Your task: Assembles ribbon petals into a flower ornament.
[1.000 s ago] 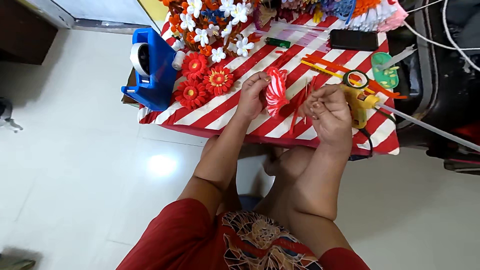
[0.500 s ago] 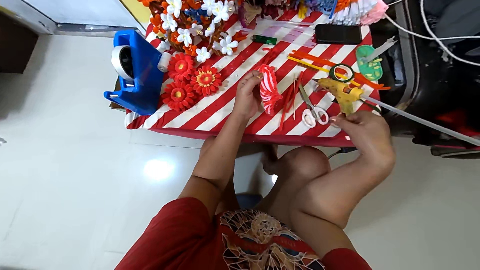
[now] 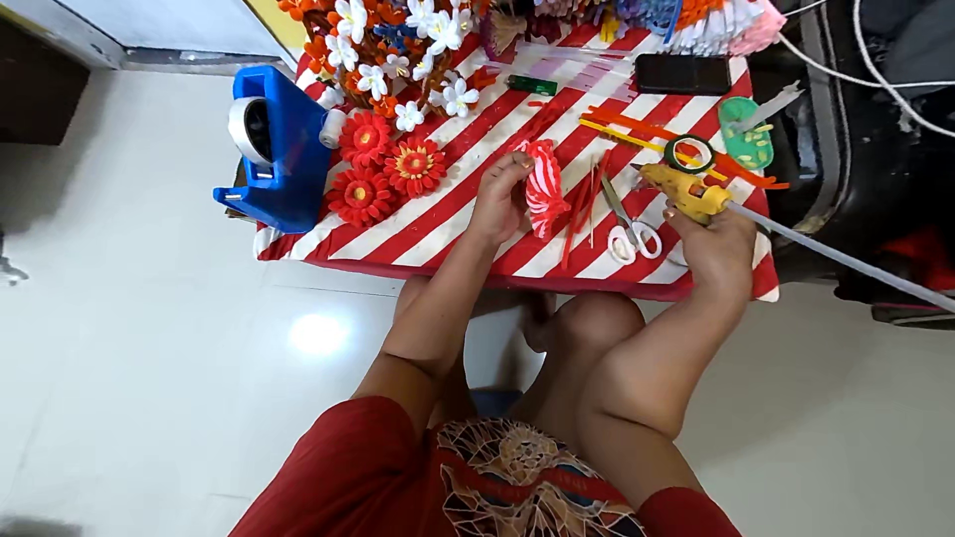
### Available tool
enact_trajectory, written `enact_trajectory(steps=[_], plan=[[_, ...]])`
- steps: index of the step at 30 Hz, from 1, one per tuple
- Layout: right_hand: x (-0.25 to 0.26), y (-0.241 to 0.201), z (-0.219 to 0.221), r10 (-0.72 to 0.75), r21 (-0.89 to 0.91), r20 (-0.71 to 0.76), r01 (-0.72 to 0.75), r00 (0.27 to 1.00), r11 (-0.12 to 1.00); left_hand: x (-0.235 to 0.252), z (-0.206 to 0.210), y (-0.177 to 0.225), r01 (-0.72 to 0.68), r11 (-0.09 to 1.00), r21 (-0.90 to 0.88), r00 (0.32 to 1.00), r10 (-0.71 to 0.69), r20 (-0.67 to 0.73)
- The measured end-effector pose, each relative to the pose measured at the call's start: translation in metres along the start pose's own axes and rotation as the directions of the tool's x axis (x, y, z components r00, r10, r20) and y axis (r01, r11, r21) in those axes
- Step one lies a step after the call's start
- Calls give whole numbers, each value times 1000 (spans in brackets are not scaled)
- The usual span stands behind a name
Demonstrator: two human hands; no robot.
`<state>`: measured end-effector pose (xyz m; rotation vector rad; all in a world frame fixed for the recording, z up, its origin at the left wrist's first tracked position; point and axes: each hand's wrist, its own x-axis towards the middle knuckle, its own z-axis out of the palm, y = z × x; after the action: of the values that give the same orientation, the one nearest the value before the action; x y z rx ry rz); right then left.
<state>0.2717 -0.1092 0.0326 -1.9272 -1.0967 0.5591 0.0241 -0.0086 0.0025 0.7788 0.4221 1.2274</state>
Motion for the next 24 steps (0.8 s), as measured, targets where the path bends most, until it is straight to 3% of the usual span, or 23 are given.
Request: enact_trajectory(steps=[5,8,10,24], plan=[[-18,-17,-7,-180,273,-1,174,984,946,-1,2,2,10,1000,-1,1000,-10,16],[-27,-22,-6,-408,464,26,350,913,813,-2,4,3,34,999,-25,999,-33,16],[-32,-26,-5,-505,546,66,392,861,741,-3,4,4,62,997,-38,998,-62,1],[-41,-35,-9,-521,469,197,387,831,794,-2,7,6,113,993,-17,993,-113,-25]])
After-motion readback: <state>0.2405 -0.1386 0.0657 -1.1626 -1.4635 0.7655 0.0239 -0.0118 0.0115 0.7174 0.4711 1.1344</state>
